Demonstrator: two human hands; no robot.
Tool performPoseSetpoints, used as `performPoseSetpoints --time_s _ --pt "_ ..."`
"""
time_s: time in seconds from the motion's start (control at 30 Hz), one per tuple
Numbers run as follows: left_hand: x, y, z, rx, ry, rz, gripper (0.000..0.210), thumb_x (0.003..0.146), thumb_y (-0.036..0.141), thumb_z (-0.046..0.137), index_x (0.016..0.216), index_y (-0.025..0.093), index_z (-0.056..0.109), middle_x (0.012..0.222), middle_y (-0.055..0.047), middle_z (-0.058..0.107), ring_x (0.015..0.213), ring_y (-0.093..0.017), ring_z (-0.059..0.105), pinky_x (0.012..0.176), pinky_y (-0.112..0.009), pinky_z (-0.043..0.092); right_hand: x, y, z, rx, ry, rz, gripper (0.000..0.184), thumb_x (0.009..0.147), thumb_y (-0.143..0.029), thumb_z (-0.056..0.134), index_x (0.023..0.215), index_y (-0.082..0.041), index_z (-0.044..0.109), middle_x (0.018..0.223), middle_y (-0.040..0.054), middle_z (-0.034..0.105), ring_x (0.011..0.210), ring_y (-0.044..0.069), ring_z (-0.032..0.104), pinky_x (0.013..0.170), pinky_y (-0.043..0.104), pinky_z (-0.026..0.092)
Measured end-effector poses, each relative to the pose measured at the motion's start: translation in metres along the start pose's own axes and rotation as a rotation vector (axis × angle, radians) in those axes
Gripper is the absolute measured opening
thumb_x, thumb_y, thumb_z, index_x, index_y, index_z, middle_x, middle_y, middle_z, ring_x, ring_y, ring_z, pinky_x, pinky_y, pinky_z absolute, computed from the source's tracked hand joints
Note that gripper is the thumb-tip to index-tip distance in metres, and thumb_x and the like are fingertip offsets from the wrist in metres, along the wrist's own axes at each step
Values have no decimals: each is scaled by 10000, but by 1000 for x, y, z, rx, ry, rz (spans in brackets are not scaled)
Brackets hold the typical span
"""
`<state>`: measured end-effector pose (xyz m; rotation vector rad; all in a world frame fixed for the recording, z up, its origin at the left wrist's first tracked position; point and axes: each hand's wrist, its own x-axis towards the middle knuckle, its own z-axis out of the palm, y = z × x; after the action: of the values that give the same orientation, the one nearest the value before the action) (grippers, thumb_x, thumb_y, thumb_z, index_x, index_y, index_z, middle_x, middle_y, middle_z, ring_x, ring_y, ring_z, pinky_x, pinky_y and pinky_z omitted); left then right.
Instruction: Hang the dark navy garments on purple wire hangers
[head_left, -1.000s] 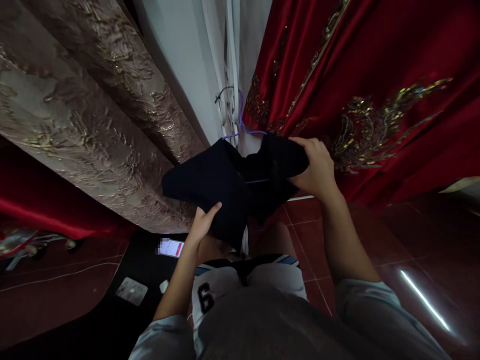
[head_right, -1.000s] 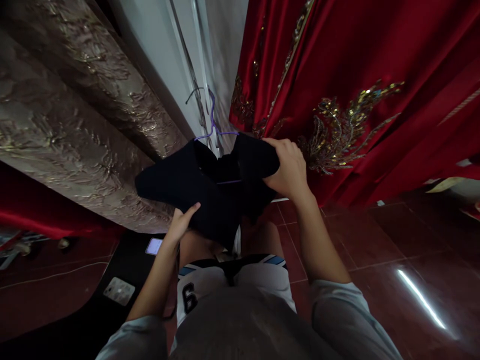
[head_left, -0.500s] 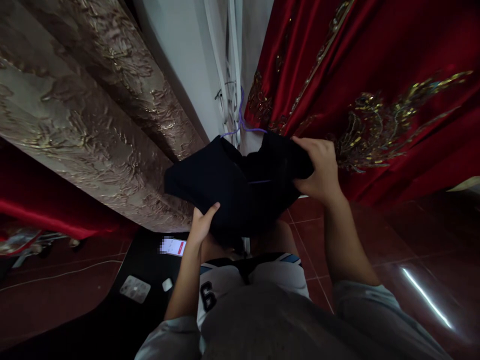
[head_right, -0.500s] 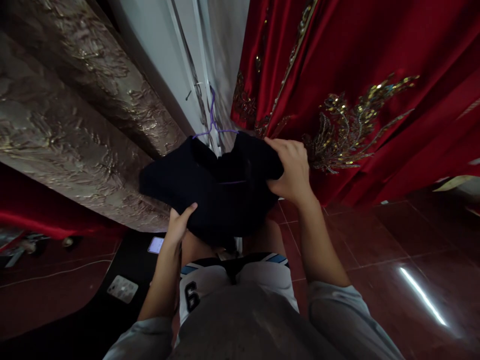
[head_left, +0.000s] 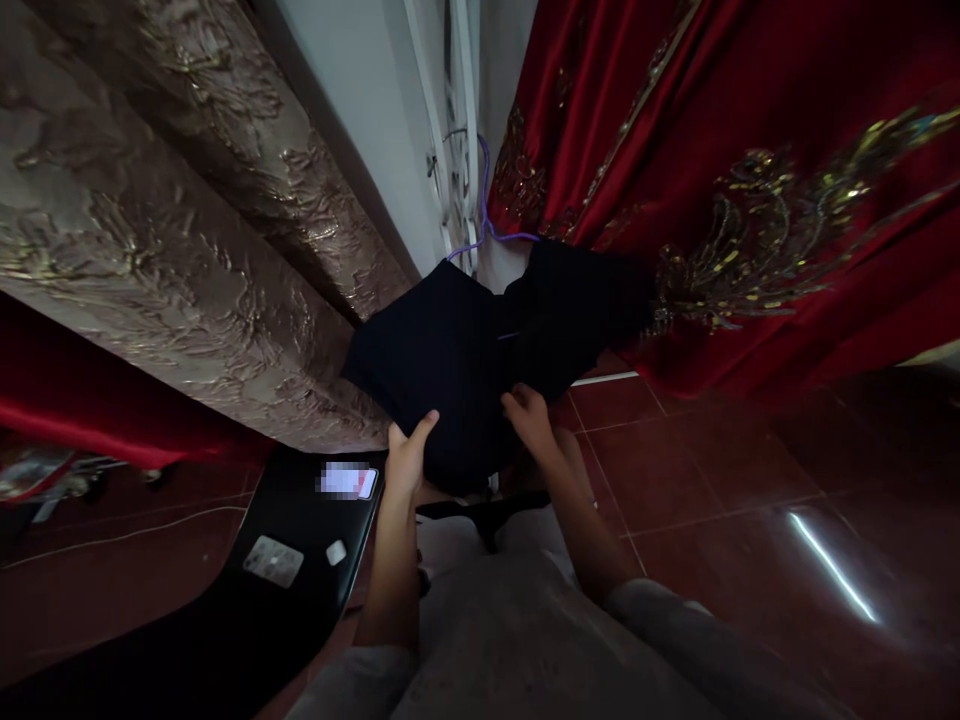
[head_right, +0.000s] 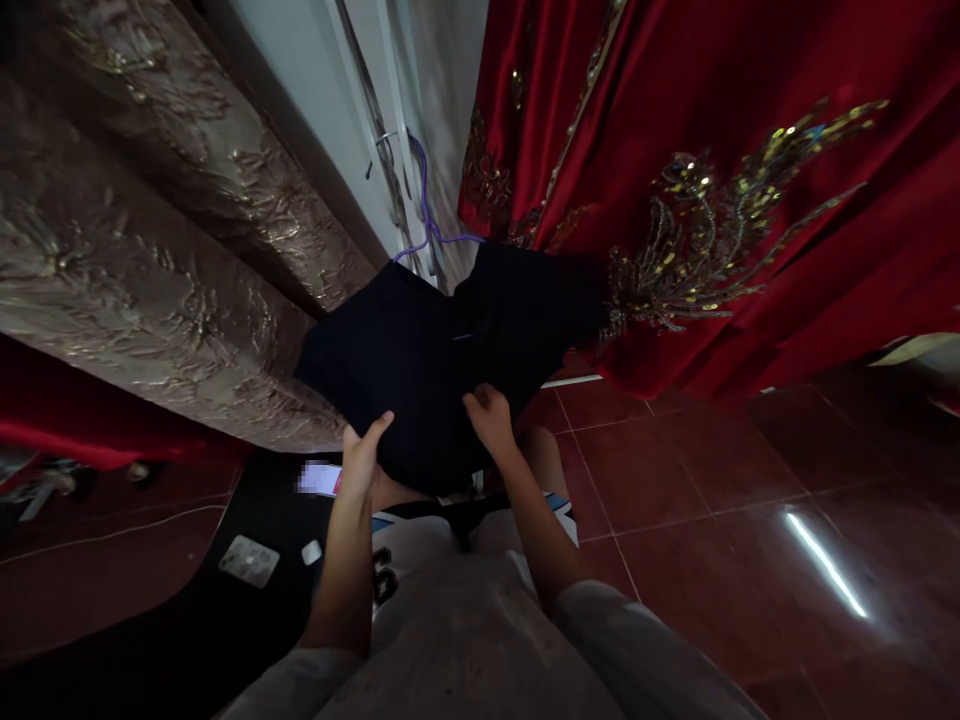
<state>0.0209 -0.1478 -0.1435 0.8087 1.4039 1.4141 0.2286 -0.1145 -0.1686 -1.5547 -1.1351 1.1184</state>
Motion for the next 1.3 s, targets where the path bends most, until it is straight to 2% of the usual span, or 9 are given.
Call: performPoseSetpoints --time_s 0.17,0.33,0.4,0.53,0.67,0.8,1.0,1.17,1.3 --pt "8 -7 6 -56 101 184 380 796 326 794 1143 208 692 1169 -86 738 1209 -270 673 1133 -429 482 7 1 -20 -90 -219 68 336 853 -381 517 602 -178 615 594 26 622 580 131 545 626 261 393" --pt "-4 -26 21 166 241 480 631 808 205 715 1407 206 518 1458 -113 553 1380 -255 522 1210 -427 376 -15 7 -6 -69 -236 56 351 848 -403 507 609 -172 620 536 -7 538 546 118 495 578 251 346" --pt "-11 -36 27 286 151 524 565 841 191 671 1390 211 536 1438 -110 562 1362 -253 525 1192 -437 385 -23 3 -1 -58 -230 24 391 855 -464 529 600 -176 595 523 -23 491 528 108 441 557 253 311" --pt "-20 -53 40 333 -242 423 301 916 222 600 1215 205 629 1195 -100 678 1162 -243 642 1066 -412 478 -32 -6 2 -37 -257 -50 444 891 -526 533 637 -172 619 525 -27 486 522 108 429 542 255 293" --pt "-17 -57 50 304 -319 379 165 930 289 614 1066 200 641 971 -69 689 952 -222 680 886 -365 527 -32 -16 -2 -49 -326 -183 416 927 -479 525 657 -175 613 559 -23 512 537 106 446 534 247 300" --pt "-9 -56 61 315 -298 411 156 939 319 613 835 204 610 817 -25 627 813 -173 631 786 -325 502 -9 -58 -16 51 -368 -185 428 901 -527 567 677 -171 642 477 -42 480 469 89 415 509 233 315" --pt "-3 -64 99 423 -422 504 148 905 191 633 758 172 624 772 -31 619 767 -148 607 755 -312 471 29 -159 -32 318 -82 -367 491 853 -631 676 689 -170 635 419 -57 440 393 54 348 431 206 263" --pt "3 -5 107 397 -520 555 158 888 149 661 1036 176 710 1016 -71 736 963 -182 701 924 -338 532 20 -164 -34 350 -103 -358 451 901 -572 657 692 -174 617 452 -51 482 385 45 373 403 190 264" --pt "14 81 101 302 -347 839 346 1007 239 561 1349 226 616 1154 -78 712 1037 -175 687 997 -349 527 9 -159 -41 294 -115 -383 418 935 -499 643 673 -174 617 441 -59 464 385 42 376 421 188 290"
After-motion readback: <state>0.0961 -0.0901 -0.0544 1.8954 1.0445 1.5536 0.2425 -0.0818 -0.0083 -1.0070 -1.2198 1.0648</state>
